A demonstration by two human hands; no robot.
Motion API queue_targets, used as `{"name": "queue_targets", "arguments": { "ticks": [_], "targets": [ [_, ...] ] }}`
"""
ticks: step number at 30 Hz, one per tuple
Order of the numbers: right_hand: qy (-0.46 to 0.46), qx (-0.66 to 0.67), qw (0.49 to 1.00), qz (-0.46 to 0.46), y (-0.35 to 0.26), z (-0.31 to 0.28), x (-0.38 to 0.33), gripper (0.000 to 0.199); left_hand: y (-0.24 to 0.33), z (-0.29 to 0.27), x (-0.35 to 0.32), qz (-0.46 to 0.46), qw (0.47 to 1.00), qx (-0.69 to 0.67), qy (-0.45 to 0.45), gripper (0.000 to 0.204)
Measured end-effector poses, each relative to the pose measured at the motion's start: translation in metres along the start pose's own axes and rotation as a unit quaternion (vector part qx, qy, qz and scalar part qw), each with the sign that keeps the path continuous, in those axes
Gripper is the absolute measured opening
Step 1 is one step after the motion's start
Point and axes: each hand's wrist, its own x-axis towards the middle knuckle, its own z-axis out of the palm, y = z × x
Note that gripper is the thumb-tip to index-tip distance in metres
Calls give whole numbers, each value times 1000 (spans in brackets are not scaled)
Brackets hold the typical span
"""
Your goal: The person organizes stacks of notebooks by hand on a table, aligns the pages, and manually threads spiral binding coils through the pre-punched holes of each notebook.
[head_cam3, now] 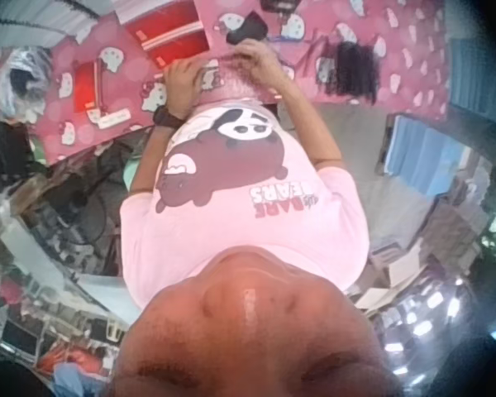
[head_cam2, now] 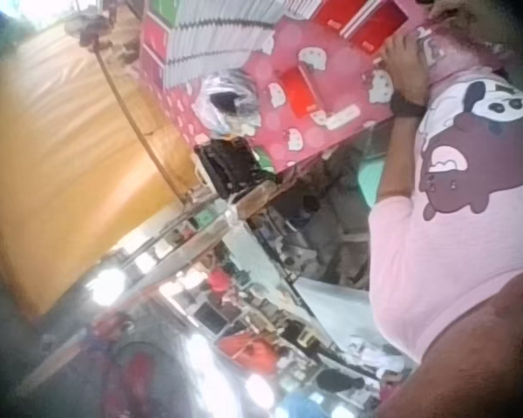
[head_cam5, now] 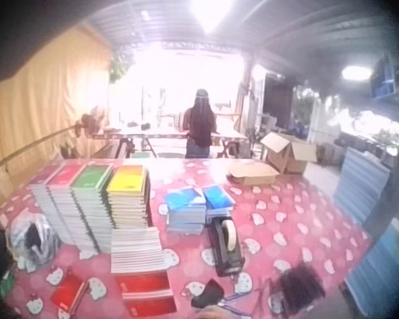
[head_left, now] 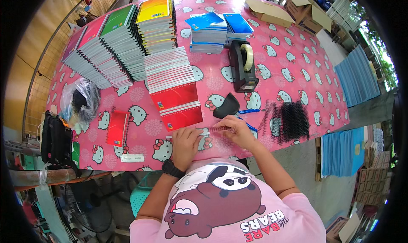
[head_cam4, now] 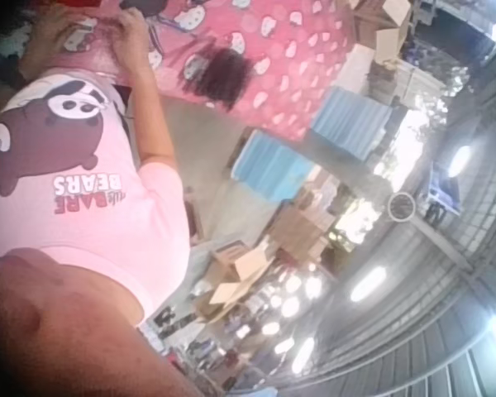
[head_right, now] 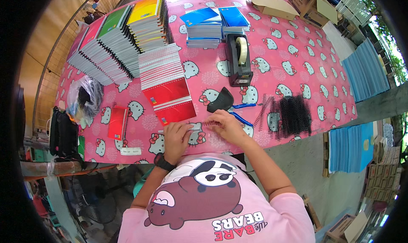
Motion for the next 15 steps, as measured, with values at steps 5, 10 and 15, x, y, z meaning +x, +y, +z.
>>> {"name": "queue_targets", "arguments": {
  "ticks": [5,10,15],
  "targets": [
    [-5,-2,999,-40,9,9,5,25,0,0,0,-4,1000,1,-11,18],
    [23,-11,999,-25,10,10,8,26,2,-1,0,-12,1000,3,-18,17],
    [-27,-73,991,-110,21,12,8,25,1,0,-1,-6,1000,1,-16,17]
  ]
}}
